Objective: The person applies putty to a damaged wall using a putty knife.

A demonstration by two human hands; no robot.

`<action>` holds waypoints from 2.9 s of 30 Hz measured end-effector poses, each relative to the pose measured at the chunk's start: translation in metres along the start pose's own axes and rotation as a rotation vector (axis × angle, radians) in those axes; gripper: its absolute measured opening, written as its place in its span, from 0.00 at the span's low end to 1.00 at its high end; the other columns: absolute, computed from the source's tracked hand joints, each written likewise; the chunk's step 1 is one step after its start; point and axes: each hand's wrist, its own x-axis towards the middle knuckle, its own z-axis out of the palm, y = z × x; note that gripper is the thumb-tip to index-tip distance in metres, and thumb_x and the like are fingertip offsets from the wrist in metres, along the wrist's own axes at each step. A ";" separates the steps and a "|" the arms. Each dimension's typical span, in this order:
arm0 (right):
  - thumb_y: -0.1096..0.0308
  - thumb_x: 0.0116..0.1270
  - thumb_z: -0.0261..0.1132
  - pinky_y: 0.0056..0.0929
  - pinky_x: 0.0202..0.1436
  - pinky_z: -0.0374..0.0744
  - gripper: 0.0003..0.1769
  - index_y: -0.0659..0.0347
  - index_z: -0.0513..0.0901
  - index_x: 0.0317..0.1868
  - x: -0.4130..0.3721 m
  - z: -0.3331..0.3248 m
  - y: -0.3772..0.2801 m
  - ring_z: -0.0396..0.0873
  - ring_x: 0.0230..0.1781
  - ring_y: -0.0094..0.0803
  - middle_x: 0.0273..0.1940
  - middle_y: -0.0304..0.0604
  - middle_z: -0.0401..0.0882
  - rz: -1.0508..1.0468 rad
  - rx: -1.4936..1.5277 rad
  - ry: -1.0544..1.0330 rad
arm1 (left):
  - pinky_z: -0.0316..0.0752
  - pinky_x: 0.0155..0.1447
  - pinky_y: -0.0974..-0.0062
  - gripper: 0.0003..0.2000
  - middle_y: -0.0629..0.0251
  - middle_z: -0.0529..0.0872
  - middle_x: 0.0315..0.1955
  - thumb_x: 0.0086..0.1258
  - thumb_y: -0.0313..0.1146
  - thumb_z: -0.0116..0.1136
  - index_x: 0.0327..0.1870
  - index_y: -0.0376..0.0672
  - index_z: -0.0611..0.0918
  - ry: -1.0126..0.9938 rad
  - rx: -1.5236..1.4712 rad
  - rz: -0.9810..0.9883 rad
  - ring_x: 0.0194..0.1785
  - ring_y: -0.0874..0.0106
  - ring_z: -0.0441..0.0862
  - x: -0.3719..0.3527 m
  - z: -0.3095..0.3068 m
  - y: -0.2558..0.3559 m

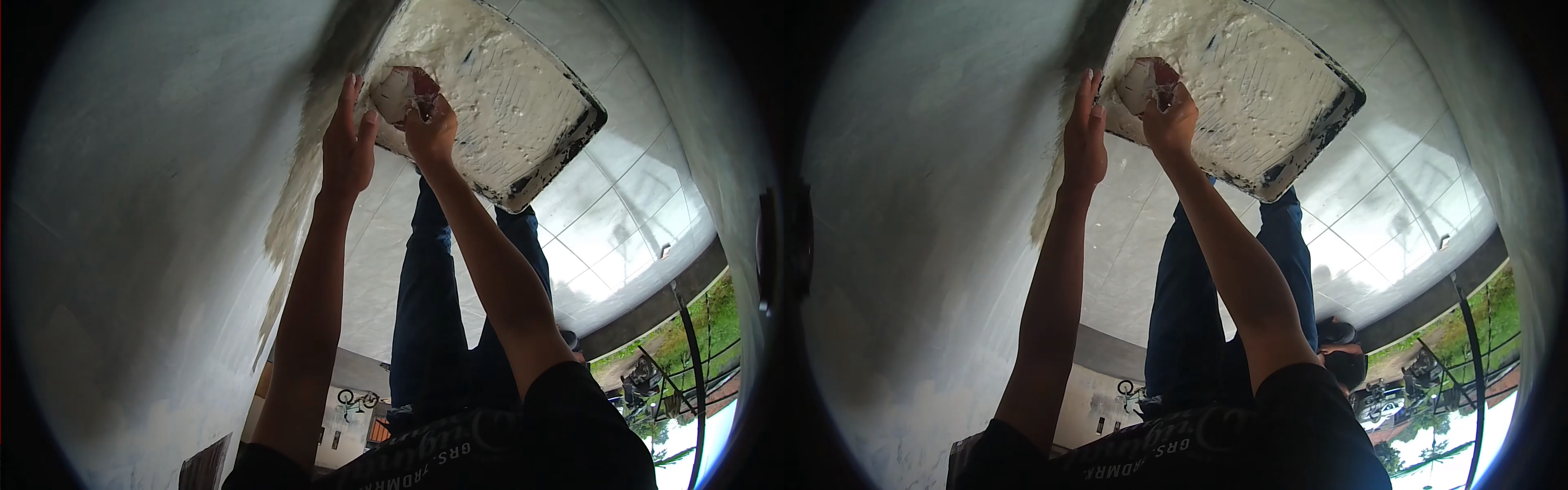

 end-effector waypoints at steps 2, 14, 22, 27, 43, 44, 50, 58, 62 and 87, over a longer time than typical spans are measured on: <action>0.76 0.63 0.65 0.31 0.44 0.81 0.13 0.71 0.82 0.47 0.000 0.002 0.004 0.86 0.37 0.35 0.37 0.52 0.88 0.032 0.029 0.000 | 0.57 0.78 0.62 0.32 0.46 0.65 0.74 0.78 0.43 0.44 0.78 0.37 0.55 -0.007 0.021 -0.025 0.78 0.53 0.61 0.001 0.000 0.001; 0.78 0.69 0.59 0.29 0.48 0.82 0.14 0.72 0.78 0.53 0.013 -0.012 0.025 0.82 0.42 0.28 0.45 0.47 0.84 0.100 0.325 -0.272 | 0.57 0.78 0.62 0.32 0.45 0.65 0.74 0.80 0.44 0.41 0.78 0.34 0.55 -0.018 0.017 -0.015 0.78 0.53 0.61 0.005 0.000 0.000; 0.75 0.70 0.62 0.31 0.46 0.84 0.14 0.69 0.78 0.54 0.013 -0.025 0.017 0.81 0.43 0.25 0.45 0.44 0.84 0.126 0.370 -0.388 | 0.57 0.77 0.63 0.32 0.49 0.66 0.74 0.83 0.50 0.29 0.78 0.35 0.54 -0.066 -0.040 -0.056 0.77 0.55 0.62 0.010 -0.007 0.007; 0.73 0.70 0.63 0.32 0.47 0.84 0.14 0.67 0.78 0.54 0.002 -0.045 -0.010 0.82 0.41 0.26 0.44 0.42 0.84 0.250 0.586 -0.431 | 0.50 0.79 0.66 0.33 0.54 0.67 0.74 0.83 0.53 0.24 0.79 0.37 0.53 -0.055 -0.123 -0.093 0.79 0.59 0.59 0.012 -0.021 0.008; 0.63 0.73 0.65 0.28 0.36 0.78 0.20 0.53 0.74 0.63 -0.037 -0.206 -0.206 0.81 0.39 0.23 0.45 0.32 0.81 0.303 0.754 -0.684 | 0.43 0.80 0.55 0.38 0.50 0.63 0.76 0.80 0.61 0.24 0.80 0.38 0.52 0.234 -0.163 0.157 0.80 0.55 0.55 -0.098 -0.070 0.200; 0.64 0.73 0.65 0.27 0.33 0.75 0.19 0.52 0.74 0.61 -0.037 -0.212 -0.210 0.80 0.36 0.22 0.42 0.32 0.79 0.289 0.776 -0.737 | 0.43 0.80 0.54 0.38 0.50 0.63 0.76 0.80 0.61 0.25 0.80 0.39 0.52 0.263 -0.167 0.175 0.80 0.55 0.55 -0.108 -0.072 0.213; 0.66 0.72 0.65 0.27 0.31 0.75 0.17 0.55 0.74 0.59 -0.053 -0.249 -0.279 0.78 0.34 0.24 0.40 0.34 0.79 0.116 0.810 -0.831 | 0.45 0.80 0.55 0.40 0.46 0.62 0.76 0.79 0.62 0.31 0.80 0.38 0.52 0.477 -0.179 0.234 0.80 0.51 0.55 -0.173 -0.089 0.265; 0.72 0.69 0.63 0.26 0.33 0.77 0.08 0.58 0.78 0.48 -0.074 -0.284 -0.345 0.78 0.33 0.25 0.39 0.35 0.80 -0.105 0.829 -1.031 | 0.50 0.79 0.55 0.39 0.47 0.62 0.76 0.79 0.61 0.34 0.79 0.39 0.53 0.744 -0.084 0.304 0.80 0.51 0.56 -0.242 -0.126 0.320; 0.72 0.68 0.66 0.27 0.36 0.80 0.14 0.60 0.80 0.54 -0.154 -0.262 -0.334 0.82 0.36 0.27 0.43 0.38 0.84 -0.059 0.884 -0.954 | 0.50 0.79 0.55 0.37 0.46 0.63 0.75 0.80 0.57 0.35 0.79 0.38 0.53 0.796 -0.090 0.433 0.79 0.50 0.57 -0.301 -0.169 0.302; 0.78 0.67 0.62 0.32 0.45 0.88 0.12 0.64 0.81 0.50 -0.376 -0.205 -0.437 0.86 0.44 0.33 0.44 0.43 0.85 -0.335 0.881 -1.063 | 0.42 0.81 0.50 0.35 0.49 0.63 0.75 0.78 0.50 0.43 0.79 0.37 0.54 0.859 0.216 0.808 0.79 0.54 0.59 -0.456 -0.307 0.331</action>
